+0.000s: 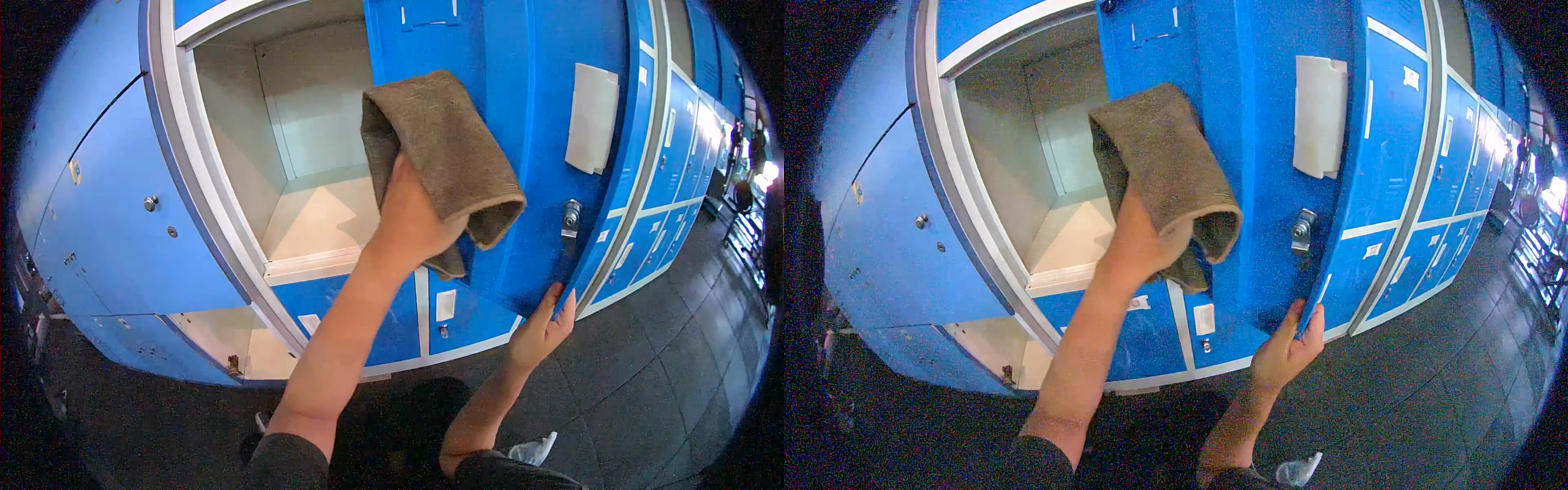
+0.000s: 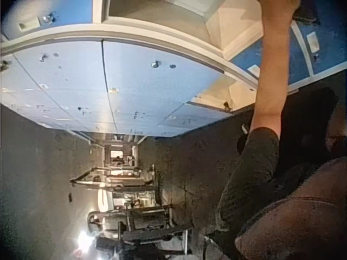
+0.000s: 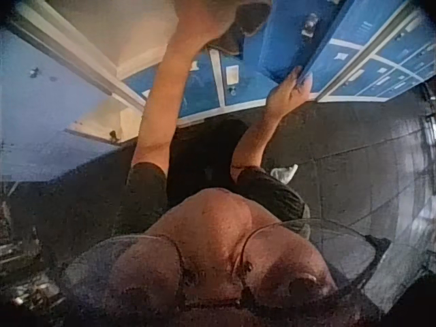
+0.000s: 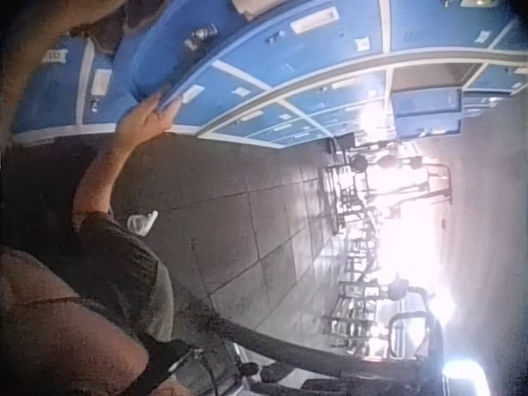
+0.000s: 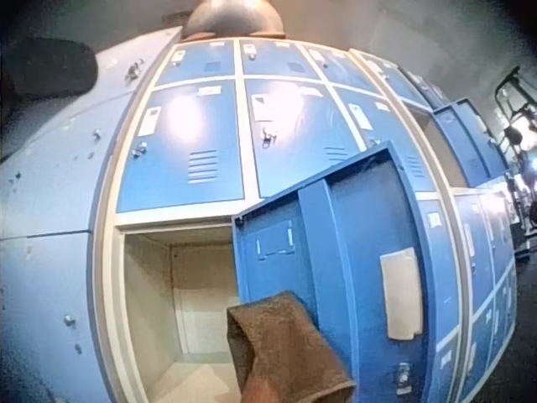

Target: The person wipes the exterior of a blue locker door with a cloth, sprays the interior surfaces with a liquid from a bottle, and wipes the inside of the locker.

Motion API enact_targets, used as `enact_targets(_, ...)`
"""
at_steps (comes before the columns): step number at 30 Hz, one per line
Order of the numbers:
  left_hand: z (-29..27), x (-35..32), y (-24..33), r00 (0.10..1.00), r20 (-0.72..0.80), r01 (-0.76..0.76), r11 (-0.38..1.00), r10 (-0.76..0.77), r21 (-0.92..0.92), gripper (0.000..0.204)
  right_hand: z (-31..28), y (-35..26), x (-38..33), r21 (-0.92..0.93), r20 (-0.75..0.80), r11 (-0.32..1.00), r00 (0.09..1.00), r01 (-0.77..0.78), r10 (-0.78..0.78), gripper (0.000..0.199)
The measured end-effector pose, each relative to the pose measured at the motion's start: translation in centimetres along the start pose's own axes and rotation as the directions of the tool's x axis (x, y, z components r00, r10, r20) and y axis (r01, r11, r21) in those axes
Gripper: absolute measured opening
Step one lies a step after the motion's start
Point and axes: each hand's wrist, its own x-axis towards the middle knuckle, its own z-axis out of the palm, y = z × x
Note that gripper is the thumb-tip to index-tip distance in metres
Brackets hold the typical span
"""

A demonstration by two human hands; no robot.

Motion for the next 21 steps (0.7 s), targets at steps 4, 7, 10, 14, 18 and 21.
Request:
enact_targets(4, -1.0, 3.3, -1.2, 1.000, 0.009, -0.010, 0.993, 0.009, 0.117, 0.052, 0.1, -0.4, 0.0, 0.000, -0.008, 1.000, 1.000, -0.008, 0.008, 0.025)
enact_targets(7, -1.6, 5.1, -1.1, 0.995, -0.062, 0.067, 0.993, -0.074, -0.101, 0.040, 0.2, -0.5, -0.3, 0.032, -0.009, 0.999, 1.000, -0.007, 0.007, 0.025)
enact_targets(10, -0.9, 3.6, -1.8, 0.995, -0.091, 0.019, 0.996, -0.026, -0.085, 0.039, 0.3, -0.6, -0.3, 0.036, 0.003, 0.999, 1.000, 0.008, -0.008, 0.024)
enact_targets(14, 1.4, -2.0, -2.1, 0.980, -0.048, 0.178, 0.961, -0.192, -0.209, 0.048, 0.8, -0.9, -0.3, 0.107, -0.024, 0.994, 1.000, -0.015, 0.017, 0.024)
enact_targets(18, 0.2, -1.2, 0.5, 0.989, -0.002, 0.144, 0.974, -0.147, -0.172, 0.045, -0.5, 0.0, -0.6, 0.022, 0.071, 0.999, 0.997, -0.025, 0.023, 0.029)
enact_targets(21, -0.3, 1.0, 0.1, 1.000, -0.013, -0.014, 0.999, 0.015, 0.037, 0.044, -0.5, 0.1, -0.5, -0.057, -0.040, 0.995, 0.996, -0.080, 0.078, 0.044)
